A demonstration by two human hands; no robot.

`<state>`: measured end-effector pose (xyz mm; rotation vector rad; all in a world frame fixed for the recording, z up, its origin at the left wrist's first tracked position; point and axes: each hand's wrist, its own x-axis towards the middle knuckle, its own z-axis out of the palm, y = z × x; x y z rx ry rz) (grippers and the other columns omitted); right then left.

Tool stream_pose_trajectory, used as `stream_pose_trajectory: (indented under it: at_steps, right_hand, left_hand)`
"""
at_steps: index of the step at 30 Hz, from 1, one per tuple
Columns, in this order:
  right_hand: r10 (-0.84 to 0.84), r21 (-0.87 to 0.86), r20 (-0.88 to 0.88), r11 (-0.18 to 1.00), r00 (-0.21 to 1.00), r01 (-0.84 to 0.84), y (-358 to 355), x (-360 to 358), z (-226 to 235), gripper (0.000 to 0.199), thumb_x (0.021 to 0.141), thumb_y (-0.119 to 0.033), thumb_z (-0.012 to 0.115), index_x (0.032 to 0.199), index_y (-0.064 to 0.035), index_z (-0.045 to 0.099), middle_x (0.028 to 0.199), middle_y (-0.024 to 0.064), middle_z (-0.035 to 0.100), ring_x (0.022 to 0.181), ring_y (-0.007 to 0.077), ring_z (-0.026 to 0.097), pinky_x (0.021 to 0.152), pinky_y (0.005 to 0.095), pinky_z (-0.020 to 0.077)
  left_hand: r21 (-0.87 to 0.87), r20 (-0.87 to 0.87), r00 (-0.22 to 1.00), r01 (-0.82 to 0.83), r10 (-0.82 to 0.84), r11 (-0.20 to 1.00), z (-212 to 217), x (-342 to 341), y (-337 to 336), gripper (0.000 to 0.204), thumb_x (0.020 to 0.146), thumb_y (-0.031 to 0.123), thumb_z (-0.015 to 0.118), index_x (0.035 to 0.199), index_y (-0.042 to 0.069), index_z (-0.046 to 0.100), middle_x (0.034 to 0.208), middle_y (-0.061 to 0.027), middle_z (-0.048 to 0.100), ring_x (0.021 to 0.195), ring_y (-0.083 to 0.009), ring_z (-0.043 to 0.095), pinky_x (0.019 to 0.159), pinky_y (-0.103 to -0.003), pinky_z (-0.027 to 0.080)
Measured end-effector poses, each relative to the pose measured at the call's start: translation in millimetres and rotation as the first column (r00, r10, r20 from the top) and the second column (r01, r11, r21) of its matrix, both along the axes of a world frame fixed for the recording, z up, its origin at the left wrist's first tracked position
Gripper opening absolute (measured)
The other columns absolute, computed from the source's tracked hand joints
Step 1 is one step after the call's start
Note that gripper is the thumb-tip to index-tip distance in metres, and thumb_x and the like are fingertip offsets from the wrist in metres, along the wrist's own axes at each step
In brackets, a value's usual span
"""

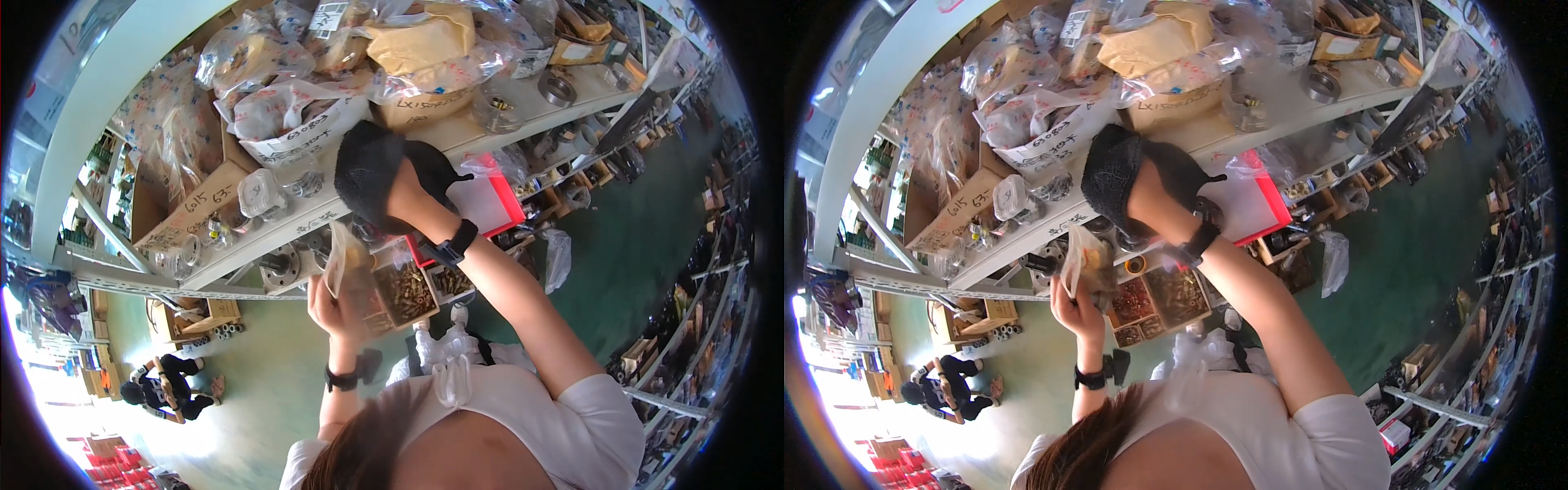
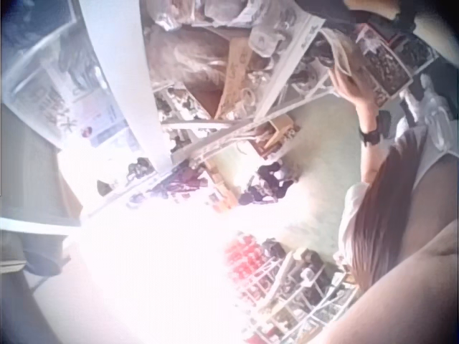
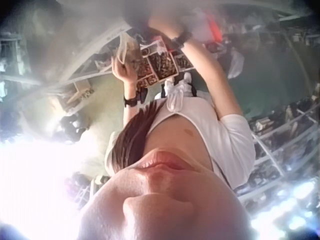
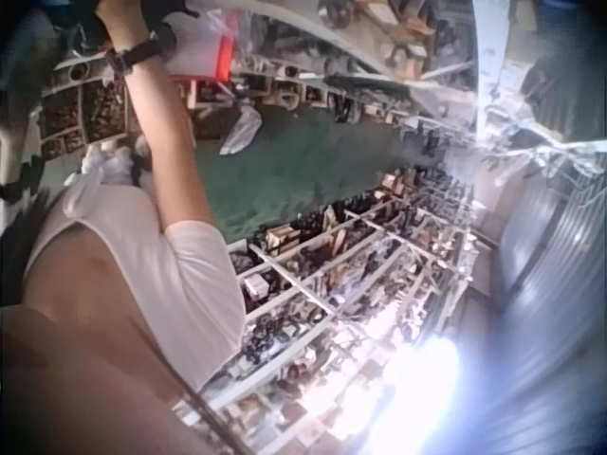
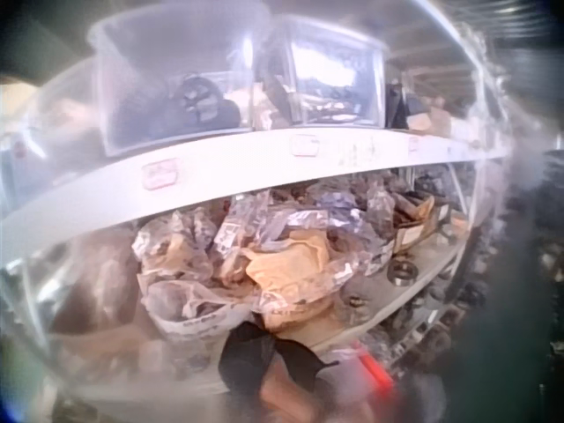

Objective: The person wipes a dark plastic component with a black cloth, then removes a metal gear from a container and places it onto a shelf.

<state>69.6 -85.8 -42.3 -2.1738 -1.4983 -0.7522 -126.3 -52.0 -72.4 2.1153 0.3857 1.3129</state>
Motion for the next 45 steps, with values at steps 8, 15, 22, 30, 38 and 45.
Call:
stream_pose_trajectory:
  at_steps: [8,15,22,30,38,45]
  right_hand:
    - [0.072,0.41,-0.037,0.911,0.997,-0.051,-63,21,-55,0.025,0.071,-0.024,0.056,0.087,-0.0049,0.055,0.095,0.0161,0.054,0.089,0.0324,0.052,0.081,0.0393,0.0413]
    - [-0.041,0.382,-0.002,0.923,0.999,0.038,-98,53,-39,0.012,0.065,-0.013,0.06,0.075,-0.0053,0.057,0.073,0.0113,0.056,0.072,0.0285,0.055,0.059,0.036,0.0442]
    - [-0.021,0.349,-0.053,0.936,0.998,0.038,-95,49,-33,0.013,0.062,-0.013,0.061,0.072,-0.0055,0.057,0.071,0.0111,0.055,0.07,0.029,0.055,0.059,0.0351,0.0434]
    - [-0.062,0.366,-0.135,0.924,0.989,0.108,-89,52,-41,0.016,0.058,-0.015,0.06,0.07,-0.0059,0.056,0.07,0.0113,0.054,0.07,0.0301,0.054,0.06,0.0365,0.042]
    - [-0.052,0.352,-0.177,0.929,0.983,0.113,-78,37,-28,0.015,0.065,-0.011,0.054,0.078,-0.0047,0.055,0.081,0.0118,0.054,0.079,0.0288,0.052,0.069,0.036,0.0417]
    - [0.48,0.535,-0.582,0.834,0.657,-0.135,-37,10,-50,0.03,0.082,-0.015,0.042,0.108,-0.0009,0.051,0.109,0.0167,0.054,0.102,0.0271,0.051,0.089,0.0362,0.0404]
  left_hand:
    - [0.164,0.064,0.998,-0.008,-0.002,0.986,47,81,28,0.017,0.079,-0.001,0.05,0.094,-0.003,0.058,0.071,-0.0118,0.051,0.057,-0.0231,0.048,0.052,-0.03,0.038]
    - [0.207,-0.043,0.998,0.047,-0.039,0.977,26,138,58,0.024,0.072,-0.003,0.049,0.094,0.0,0.056,0.076,-0.0142,0.048,0.064,-0.0329,0.049,0.057,-0.037,0.041]
    - [0.28,-0.119,0.991,-0.027,0.062,0.96,22,157,62,0.024,0.075,0.002,0.052,0.099,0.002,0.055,0.082,-0.0152,0.051,0.068,-0.0353,0.052,0.058,-0.041,0.043]
    - [0.339,-0.076,0.976,-0.166,0.203,0.926,24,160,49,0.064,0.071,0.031,0.067,0.122,0.006,0.038,0.098,-0.0169,0.046,0.077,-0.0356,0.055,0.062,-0.04,0.047]
    - [0.458,0.031,0.912,-0.376,0.409,0.805,12,163,48,0.05,0.08,0.016,0.058,0.123,0.0,0.037,0.103,-0.0188,0.044,0.094,-0.0342,0.047,0.076,-0.041,0.043]
    - [0.588,0.166,0.915,-0.39,0.366,0.708,11,161,41,0.055,0.075,0.014,0.061,0.122,-0.002,0.037,0.117,-0.0211,0.04,0.109,-0.0361,0.039,0.092,-0.045,0.032]
